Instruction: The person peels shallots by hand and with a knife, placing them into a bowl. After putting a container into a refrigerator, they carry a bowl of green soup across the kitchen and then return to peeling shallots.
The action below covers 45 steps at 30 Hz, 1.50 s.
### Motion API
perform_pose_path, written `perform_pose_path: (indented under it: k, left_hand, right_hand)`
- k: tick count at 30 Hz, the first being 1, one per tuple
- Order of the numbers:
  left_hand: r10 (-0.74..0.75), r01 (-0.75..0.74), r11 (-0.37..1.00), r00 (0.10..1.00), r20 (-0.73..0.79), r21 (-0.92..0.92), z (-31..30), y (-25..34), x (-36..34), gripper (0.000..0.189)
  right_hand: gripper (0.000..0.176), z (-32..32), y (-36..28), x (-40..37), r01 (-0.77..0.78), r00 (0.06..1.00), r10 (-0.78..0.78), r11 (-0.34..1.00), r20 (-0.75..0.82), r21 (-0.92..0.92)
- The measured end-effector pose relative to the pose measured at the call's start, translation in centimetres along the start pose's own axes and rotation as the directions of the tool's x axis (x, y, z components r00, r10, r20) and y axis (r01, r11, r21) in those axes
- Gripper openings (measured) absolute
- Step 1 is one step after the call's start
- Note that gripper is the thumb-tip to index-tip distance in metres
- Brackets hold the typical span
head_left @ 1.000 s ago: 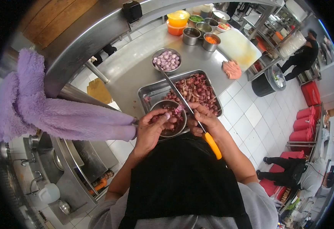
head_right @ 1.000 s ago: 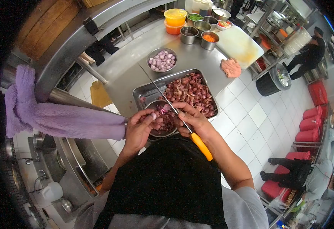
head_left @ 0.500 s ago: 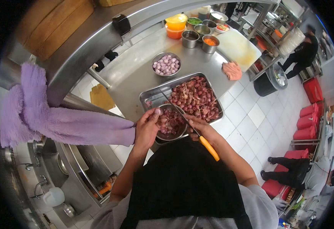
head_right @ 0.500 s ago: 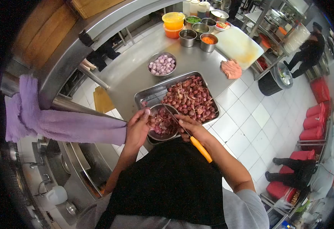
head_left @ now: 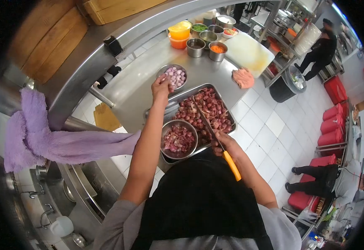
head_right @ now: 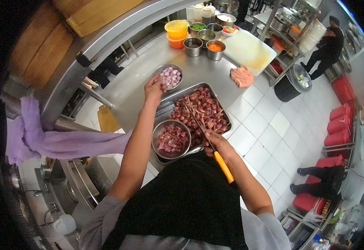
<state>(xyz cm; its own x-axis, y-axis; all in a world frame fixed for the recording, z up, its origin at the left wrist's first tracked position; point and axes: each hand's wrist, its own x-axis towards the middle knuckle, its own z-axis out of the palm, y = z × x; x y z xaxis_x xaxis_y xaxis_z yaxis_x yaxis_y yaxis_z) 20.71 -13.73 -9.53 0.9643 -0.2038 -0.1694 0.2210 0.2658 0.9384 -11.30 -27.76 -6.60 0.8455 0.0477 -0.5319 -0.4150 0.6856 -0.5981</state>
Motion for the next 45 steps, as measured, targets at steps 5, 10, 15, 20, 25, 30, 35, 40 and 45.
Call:
perform_pose_path:
  k: [5,10,15,20,25,30,35,40,45]
  left_hand:
    - [-0.049,0.141,0.95,0.948,0.314,-0.279,-1.4,1.9,-7.3,0.037]
    - [-0.046,0.132,0.97,0.923,0.382,-0.203,-1.9,5.6,-17.3,0.034]
    - [-0.082,0.141,0.981,0.924,0.373,-0.132,-3.7,6.0,-21.6,0.037]
    - [-0.103,0.171,0.975,0.913,0.394,-0.141,-4.0,6.5,-23.0,0.035]
    - [0.03,-0.032,0.999,0.95,0.31,0.002,-3.9,6.6,-23.5,0.032]
    - [0.038,-0.038,0.999,0.957,0.288,-0.003,-3.2,7.4,-23.9,0.025]
    - [0.104,-0.095,0.994,0.964,0.244,-0.046,-2.6,7.2,-24.0,0.021]
    - [0.168,-0.164,0.986,0.954,0.249,-0.038,-2.8,6.6,-23.7,0.022]
    - [0.212,-0.242,0.967,0.938,0.275,0.077,-2.5,8.6,-24.6,0.022]
  right_hand:
    - [0.035,1.2,-0.6,-1.0,0.103,0.995,-0.103,0.994,-0.004,-0.037]
    - [0.045,4.2,-1.9,-2.2,0.174,0.984,-0.17,0.977,0.043,-0.122]
    - [0.046,7.1,-2.8,-2.9,0.351,0.926,-0.272,0.875,0.261,-0.334]
    - [0.054,9.9,-2.7,-2.9,0.492,0.859,-0.341,0.757,0.383,-0.43]
    - [0.061,11.1,-3.1,-3.7,0.516,0.851,-0.327,0.66,0.41,-0.546]
    - [0.063,11.7,-3.6,-4.2,0.529,0.848,-0.333,0.598,0.413,-0.603]
    - [0.063,11.8,-3.8,-4.2,0.568,0.823,-0.372,0.56,0.429,-0.603]
    - [0.063,11.8,-3.8,-4.2,0.613,0.79,-0.408,0.507,0.458,-0.605]
    - [0.059,12.2,-3.5,-4.2,0.605,0.796,-0.421,0.528,0.435,-0.596]
